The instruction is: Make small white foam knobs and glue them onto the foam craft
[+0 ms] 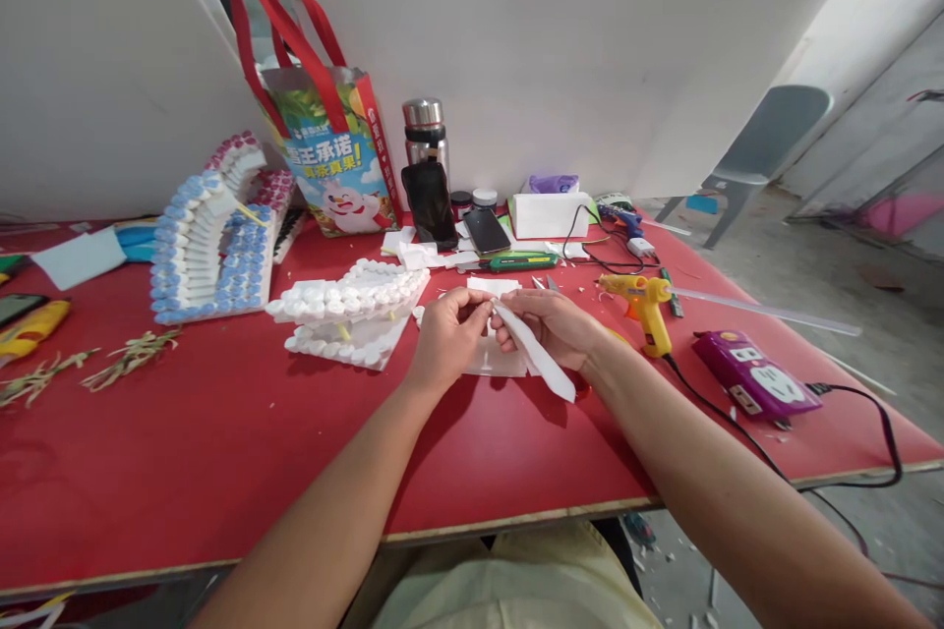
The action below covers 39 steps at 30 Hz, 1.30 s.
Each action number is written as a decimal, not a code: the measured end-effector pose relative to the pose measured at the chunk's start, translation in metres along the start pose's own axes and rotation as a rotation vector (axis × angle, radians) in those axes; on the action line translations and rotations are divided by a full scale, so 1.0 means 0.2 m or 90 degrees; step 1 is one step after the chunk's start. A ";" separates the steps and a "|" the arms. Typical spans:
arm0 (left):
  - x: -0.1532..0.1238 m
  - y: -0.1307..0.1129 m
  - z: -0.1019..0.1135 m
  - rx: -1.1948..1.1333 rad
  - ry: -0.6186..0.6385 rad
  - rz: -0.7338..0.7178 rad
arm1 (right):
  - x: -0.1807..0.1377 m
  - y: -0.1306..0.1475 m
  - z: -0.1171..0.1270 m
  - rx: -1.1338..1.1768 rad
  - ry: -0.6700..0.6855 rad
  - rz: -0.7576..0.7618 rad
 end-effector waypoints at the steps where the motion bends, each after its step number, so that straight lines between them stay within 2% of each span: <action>1: 0.00 0.00 0.00 -0.004 0.003 0.003 | 0.00 0.00 0.01 0.003 -0.006 0.007; 9: -0.01 0.00 0.01 0.001 -0.002 0.011 | -0.01 -0.01 0.02 0.014 -0.049 -0.058; 14: -0.02 -0.03 -0.01 0.039 -0.010 -0.014 | 0.00 0.01 0.00 -0.080 -0.116 0.089; 18: -0.03 -0.03 -0.03 0.098 -0.051 -0.067 | -0.02 0.02 -0.01 -0.303 -0.227 0.277; 20: -0.04 -0.03 -0.03 0.141 -0.073 -0.110 | -0.02 0.01 -0.02 -0.386 -0.245 0.336; 26: -0.07 -0.07 -0.03 0.302 -0.080 -0.297 | -0.03 0.01 -0.06 -0.359 -0.198 0.345; 29: -0.08 -0.09 -0.04 0.308 -0.045 -0.337 | -0.04 0.03 -0.07 -0.334 -0.200 0.320; 32: -0.08 -0.09 -0.03 0.223 -0.026 -0.287 | -0.06 0.04 -0.08 -0.314 -0.195 0.313; 35: -0.04 -0.06 -0.02 0.050 -0.003 -0.147 | -0.07 0.05 -0.07 -0.321 -0.168 0.336; 37: -0.02 -0.04 -0.01 -0.055 0.025 -0.053 | -0.07 0.06 -0.06 -0.376 -0.154 0.369; 39: 0.00 -0.02 -0.01 -0.102 0.050 -0.001 | -0.07 0.06 -0.05 -0.455 -0.146 0.404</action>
Point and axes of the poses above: each hand's wrist, its own x-axis towards the middle knuckle, its own z-axis out of the back of the hand, y = z × x, the point moved 4 cm from there along x, towards the middle knuckle, and after that the axes turned 5 degrees about -y, right-handed, at the moved point
